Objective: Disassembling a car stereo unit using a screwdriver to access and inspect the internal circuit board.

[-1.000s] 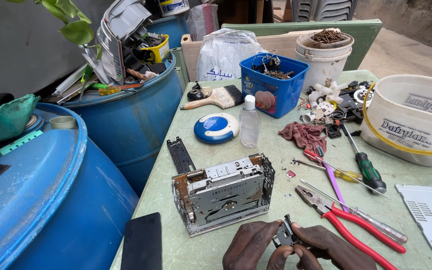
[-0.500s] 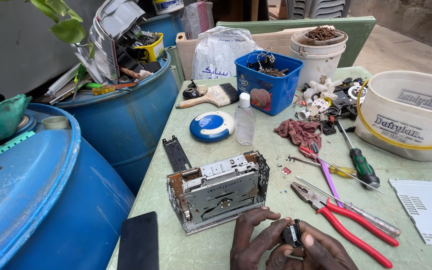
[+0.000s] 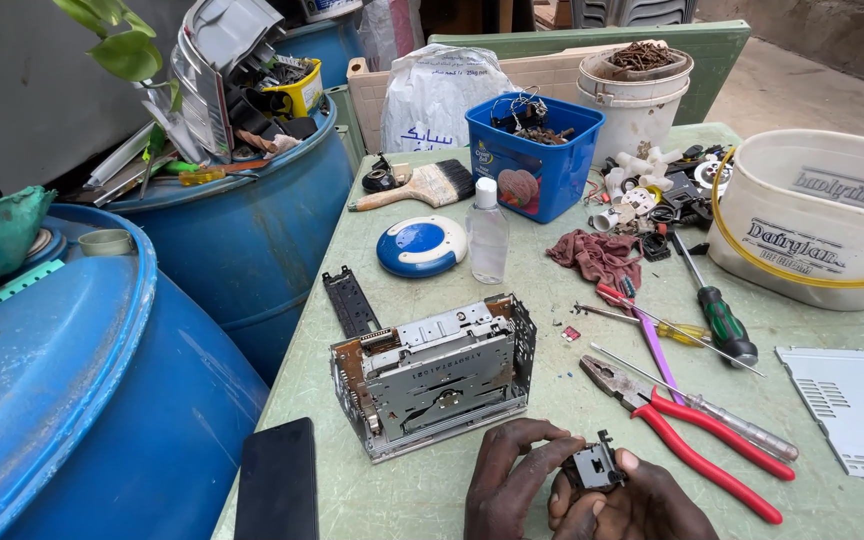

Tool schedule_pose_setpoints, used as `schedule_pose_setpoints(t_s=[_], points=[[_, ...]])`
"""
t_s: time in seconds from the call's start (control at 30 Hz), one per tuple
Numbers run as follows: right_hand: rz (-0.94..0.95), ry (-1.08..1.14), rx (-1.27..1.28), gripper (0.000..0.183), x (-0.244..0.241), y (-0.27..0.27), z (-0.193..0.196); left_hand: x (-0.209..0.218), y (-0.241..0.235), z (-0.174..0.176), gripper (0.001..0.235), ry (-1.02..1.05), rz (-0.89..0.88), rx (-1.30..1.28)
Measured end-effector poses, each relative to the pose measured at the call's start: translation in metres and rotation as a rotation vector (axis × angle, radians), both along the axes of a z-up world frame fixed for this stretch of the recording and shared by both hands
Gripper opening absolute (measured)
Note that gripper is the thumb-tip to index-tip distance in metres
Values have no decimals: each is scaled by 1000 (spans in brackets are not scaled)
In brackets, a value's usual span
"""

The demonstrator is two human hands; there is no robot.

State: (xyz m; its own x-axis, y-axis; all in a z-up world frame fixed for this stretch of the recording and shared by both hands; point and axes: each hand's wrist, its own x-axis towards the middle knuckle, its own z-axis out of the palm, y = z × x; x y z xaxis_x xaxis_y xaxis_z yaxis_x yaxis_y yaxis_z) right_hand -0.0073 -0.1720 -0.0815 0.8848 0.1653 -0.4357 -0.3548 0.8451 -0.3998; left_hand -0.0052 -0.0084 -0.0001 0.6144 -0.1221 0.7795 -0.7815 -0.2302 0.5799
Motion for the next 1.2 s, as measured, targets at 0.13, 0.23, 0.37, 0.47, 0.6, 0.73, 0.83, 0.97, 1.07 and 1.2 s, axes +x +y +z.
schedule_pose_setpoints(t_s=[0.13,0.23,0.37,0.47,0.6,0.73,0.83,0.97,1.07,1.2], points=[[-15,-65,-32,55,-4,8,11,-1,-1,1,26,-5,23,-31],[-46,-30,-47,60,-1,9,9,-2,-1,0,25,22,33,-53],[-17,-147,-52,60,0,8,1,-1,0,-4,28,50,39,-26],[-87,-320,-195,46,-2,15,19,-1,0,-5,28,68,10,-24],[-94,-293,-175,45,-7,19,35,-1,0,-3,25,49,10,-28],[-282,104,-299,38,-16,41,88,-2,0,-2,26,42,4,-18],[-251,-104,-247,43,-7,22,35,-6,3,4,29,28,23,-29],[23,-245,-167,71,13,-6,-5,-5,27,1,37,-261,367,50],[61,-310,-186,71,24,-13,-23,13,79,-6,74,-204,779,95],[183,-216,-192,77,48,-29,-57,29,81,35,90,143,827,-222]])
